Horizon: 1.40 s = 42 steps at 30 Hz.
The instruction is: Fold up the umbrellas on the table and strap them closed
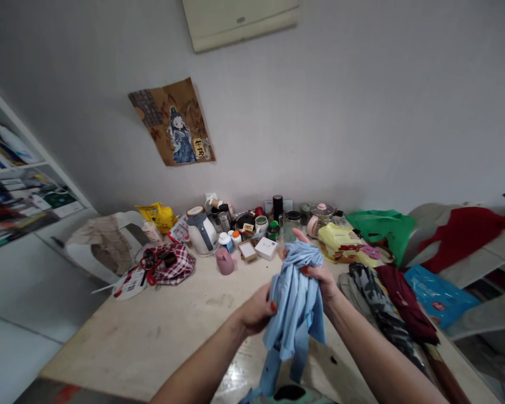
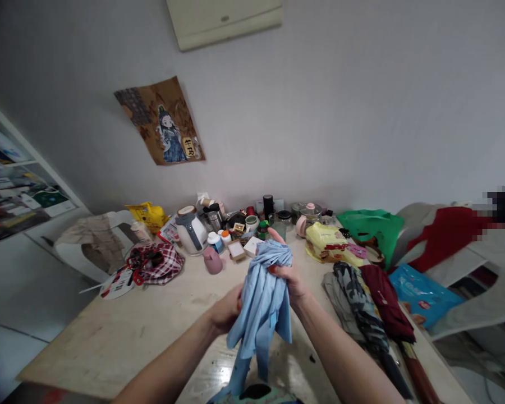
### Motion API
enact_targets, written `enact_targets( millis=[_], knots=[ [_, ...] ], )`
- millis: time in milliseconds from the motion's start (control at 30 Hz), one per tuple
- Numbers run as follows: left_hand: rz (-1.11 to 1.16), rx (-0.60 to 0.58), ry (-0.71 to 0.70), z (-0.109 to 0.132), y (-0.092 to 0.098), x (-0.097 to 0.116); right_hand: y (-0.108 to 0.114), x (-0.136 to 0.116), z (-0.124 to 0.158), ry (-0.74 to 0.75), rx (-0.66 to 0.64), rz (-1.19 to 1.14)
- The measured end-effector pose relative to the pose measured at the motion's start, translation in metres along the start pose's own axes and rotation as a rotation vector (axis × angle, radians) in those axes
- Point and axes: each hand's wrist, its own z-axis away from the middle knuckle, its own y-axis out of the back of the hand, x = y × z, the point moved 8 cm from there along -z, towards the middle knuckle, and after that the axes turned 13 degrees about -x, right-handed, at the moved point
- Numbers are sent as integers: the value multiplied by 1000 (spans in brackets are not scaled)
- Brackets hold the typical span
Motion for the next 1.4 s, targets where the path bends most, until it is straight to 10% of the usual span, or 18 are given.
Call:
enact_targets(
  millis=[133, 500, 667, 933, 1033, 1233, 1400],
  knots=[
    [137, -6, 263, 17, -16, -67, -3, 6, 0, -29, -6, -31],
    [-100, 451, -83, 20, -14, -24, 21, 6, 4, -8, 301, 271],
    [-67, 297, 1, 25, -11, -34, 18, 7, 9, -86, 319, 190],
    [-722, 564, -217, 57, 4, 74, 16, 12, 10, -114, 358, 106],
    [-617, 458, -144, 33, -5, 63, 5, 12, 4, -97, 313, 122],
    [185, -75, 93, -8, -10, -28, -15, 12, 3, -105, 129, 168],
    [273, -54, 56, -9, -8, -29, -10, 7, 2, -58, 114, 345]
  ],
)
